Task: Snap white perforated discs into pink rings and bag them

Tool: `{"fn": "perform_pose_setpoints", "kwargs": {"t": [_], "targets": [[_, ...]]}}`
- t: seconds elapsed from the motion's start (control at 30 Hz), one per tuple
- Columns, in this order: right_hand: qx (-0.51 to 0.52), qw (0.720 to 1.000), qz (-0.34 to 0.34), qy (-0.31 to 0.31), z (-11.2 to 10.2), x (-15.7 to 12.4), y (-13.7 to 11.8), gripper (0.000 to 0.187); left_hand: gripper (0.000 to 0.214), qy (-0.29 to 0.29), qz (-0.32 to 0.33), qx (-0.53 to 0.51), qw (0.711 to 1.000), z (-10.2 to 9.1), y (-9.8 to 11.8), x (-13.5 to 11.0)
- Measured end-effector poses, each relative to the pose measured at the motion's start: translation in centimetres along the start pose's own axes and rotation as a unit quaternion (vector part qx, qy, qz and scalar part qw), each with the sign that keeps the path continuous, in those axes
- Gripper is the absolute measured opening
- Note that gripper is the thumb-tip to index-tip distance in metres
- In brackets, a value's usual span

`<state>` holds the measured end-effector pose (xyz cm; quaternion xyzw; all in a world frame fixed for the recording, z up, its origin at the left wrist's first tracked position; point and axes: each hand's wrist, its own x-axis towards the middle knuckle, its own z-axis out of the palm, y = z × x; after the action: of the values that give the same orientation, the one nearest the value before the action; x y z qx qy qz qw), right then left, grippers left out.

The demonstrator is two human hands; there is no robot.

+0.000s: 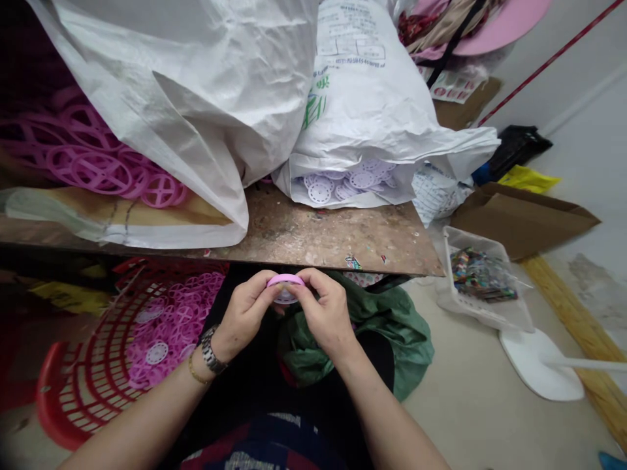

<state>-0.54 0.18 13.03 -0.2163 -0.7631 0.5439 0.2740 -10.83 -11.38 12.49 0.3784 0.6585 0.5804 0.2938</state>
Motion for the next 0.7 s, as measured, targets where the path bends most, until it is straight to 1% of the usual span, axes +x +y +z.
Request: {"fn": "perform_pose_setpoints", "kwargs": {"t": [0.07, 0.13, 0.27, 0.33, 0.4, 0.47, 0.53, 0.6, 0.7], "targets": [[0.006, 1.000, 0.012, 0.001, 0.2, -0.1, 0.3, 0.014, 0.026, 0.008, -0.014, 0.001, 1.000, 0.2, -0.2, 0.2], [0.027, 0.999, 0.038, 0.003, 0.3, 0.0, 0.9, 0.015, 0.027, 0.001, -0.037, 0.003, 0.999, 0.2, -0.4, 0.4], [0.072, 0.993, 0.091, 0.011, 0.2, 0.2, 1.9, 0.019, 0.026, -0.066, -0.064, -0.005, 0.996, -0.1, -0.5, 0.7], [0.081, 0.992, 0.099, 0.008, 0.0, 0.2, 2.1, 0.021, 0.034, -0.085, -0.075, -0.026, 0.993, 0.0, -0.4, 0.6], [0.089, 0.991, 0.097, -0.009, -0.2, 0.1, 2.0, 0.020, 0.037, -0.078, -0.086, -0.047, 0.992, 0.1, -0.4, 0.4], [0.098, 0.990, 0.089, -0.036, -0.4, -0.2, 1.9, 0.018, 0.036, -0.056, -0.094, -0.061, 0.992, 0.3, -0.6, 0.2], [0.106, 0.990, 0.077, -0.054, -0.4, -0.6, 1.8, 0.022, 0.039, -0.039, -0.100, -0.073, 0.992, 0.4, -0.8, 0.1], [0.105, 0.991, 0.063, -0.055, -0.4, -1.1, 1.9, 0.024, 0.042, -0.033, -0.101, -0.072, 0.992, 0.5, -0.9, -0.1], [0.086, 0.995, 0.045, -0.025, -0.3, -1.6, 2.3, 0.019, 0.043, -0.032, -0.091, -0.047, 0.994, 0.7, -0.9, -0.2]]}}
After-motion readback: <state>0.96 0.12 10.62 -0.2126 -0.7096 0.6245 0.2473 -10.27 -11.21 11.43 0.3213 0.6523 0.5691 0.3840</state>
